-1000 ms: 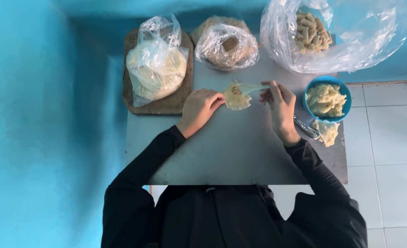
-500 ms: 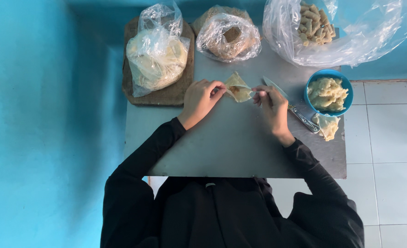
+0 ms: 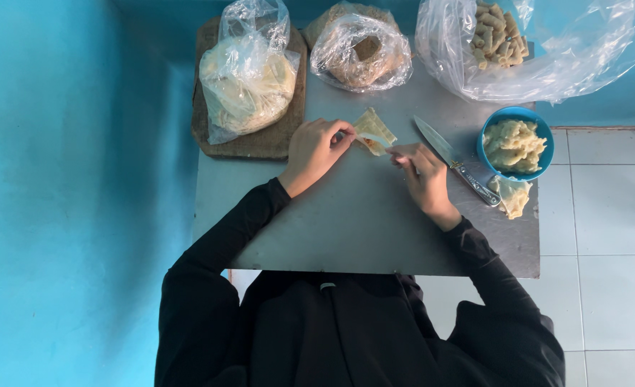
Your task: The person takes triangular pieces of dough from a plastic-wrapped dough ball and places them one at a time in overlapping rows on a metal table, building up a woven diamond-shaped lattice pattern. Near the end, the person uses a spoon to scoop filling from a blue bowl and places it onto the dough pieces.
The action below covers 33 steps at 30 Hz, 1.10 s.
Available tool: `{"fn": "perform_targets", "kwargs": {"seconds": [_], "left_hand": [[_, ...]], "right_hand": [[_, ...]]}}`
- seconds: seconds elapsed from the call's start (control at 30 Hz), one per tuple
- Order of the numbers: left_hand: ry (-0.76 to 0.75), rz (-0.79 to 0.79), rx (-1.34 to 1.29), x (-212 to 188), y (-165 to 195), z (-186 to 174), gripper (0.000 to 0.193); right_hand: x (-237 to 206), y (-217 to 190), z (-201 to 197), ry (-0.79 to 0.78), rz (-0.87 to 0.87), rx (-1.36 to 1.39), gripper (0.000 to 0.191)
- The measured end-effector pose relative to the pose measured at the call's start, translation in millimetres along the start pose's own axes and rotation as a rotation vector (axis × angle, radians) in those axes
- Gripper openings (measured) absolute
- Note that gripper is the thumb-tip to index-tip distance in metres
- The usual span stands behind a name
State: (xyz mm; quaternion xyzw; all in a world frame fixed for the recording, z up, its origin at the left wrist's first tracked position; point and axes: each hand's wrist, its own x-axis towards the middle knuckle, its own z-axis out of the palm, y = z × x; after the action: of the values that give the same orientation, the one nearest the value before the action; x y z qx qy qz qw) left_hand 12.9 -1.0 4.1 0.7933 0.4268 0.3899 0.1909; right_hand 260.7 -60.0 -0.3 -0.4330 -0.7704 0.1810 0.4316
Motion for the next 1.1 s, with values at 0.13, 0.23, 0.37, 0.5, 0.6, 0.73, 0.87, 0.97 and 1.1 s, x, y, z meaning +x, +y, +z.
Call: {"fn": "perform_targets", "kwargs": {"seconds": [0.13,0.23,0.37,0.5,0.6,0.73,0.87,0.97,1.1], "left_hand": [[0.014,0.06,0.007,-2,-1,0,0.007],[0.028,0.105,0.036,-4,-1,-1,0.008],[0.033,0.107,0.048,-6,-1,0,0.009],[0.042,0.12,0.052,-7,-2,-1,0.009],[0.031,0.119,0.045,-7,-1,-1,0.01],[0.051,0.151,0.062,-7,-1,-2,0.01],[0.051,0.15,0.07,-7,0,-2,0.01],[0.051,0.157,0.068,-7,-1,-2,0.01],[0.045,0.167,0.08,-7,-2,-2,0.01]], "right_hand": [[-2,-4,-1,0.005,0.027,-0.009,0.015],[-3,-4,-3,0.001,0.052,0.005,0.016],[-6,-2,-2,-0.045,-0.029,-0.041,0.014],[-7,1,1,-0.036,-0.08,-0.047,0.007],[-9,2,1,0.094,0.289,0.02,0.02],[-2,7,0,0.369,0.583,0.58,0.034],[4,8,2,0.383,0.739,0.77,0.038],[6,5,7,0.337,0.774,0.776,0.039],[8,2,10,0.292,0.795,0.769,0.04]]}}
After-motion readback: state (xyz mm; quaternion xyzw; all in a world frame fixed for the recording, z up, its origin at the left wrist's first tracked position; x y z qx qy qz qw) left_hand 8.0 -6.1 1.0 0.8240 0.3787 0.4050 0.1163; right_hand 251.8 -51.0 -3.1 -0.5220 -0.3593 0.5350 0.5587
